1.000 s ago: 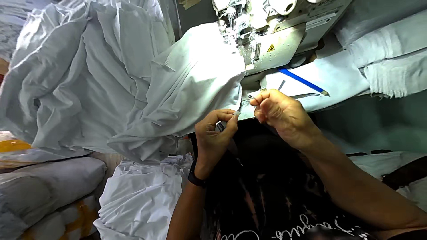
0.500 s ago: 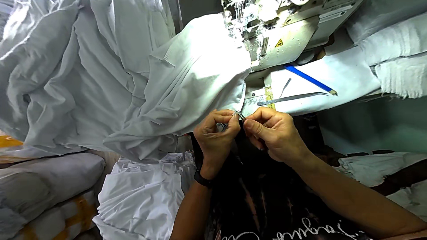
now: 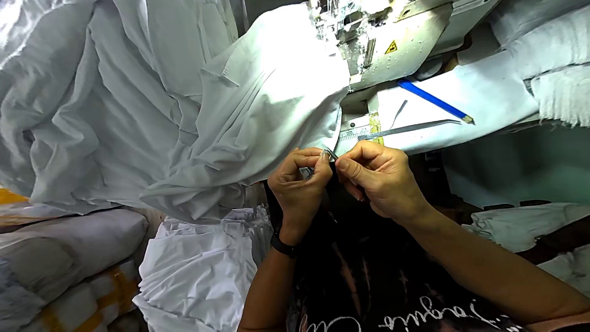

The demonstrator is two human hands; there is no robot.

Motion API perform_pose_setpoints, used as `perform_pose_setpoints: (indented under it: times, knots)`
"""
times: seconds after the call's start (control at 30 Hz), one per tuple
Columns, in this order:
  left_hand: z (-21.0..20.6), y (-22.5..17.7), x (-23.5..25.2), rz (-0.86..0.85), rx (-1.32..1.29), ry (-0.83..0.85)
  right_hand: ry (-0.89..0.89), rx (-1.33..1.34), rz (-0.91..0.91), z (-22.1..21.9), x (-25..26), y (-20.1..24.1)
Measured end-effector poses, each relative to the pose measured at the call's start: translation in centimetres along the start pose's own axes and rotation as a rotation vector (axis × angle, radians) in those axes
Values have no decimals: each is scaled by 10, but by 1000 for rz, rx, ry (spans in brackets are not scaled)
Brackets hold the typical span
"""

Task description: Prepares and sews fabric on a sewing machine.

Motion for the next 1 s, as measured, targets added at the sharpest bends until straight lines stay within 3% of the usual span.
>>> perform_pose_setpoints:
  times: [0.57,1.0]
  knots:
    - [0,8,-4,81,-39,-35,-30,-44,-50,1,3,-2]
    - [0,8,-5,75,-10,-36,-60,-95,18,0,5,-2]
Point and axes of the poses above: each hand's wrist, its own x-axis towards the middle knuckle, its own z-axis out of the back of the hand, y = z × x, the point moved 4 cm from there along x, towards the middle knuckle, and after that the axes turned 14 degrees about -z, right-handed, at the moved point
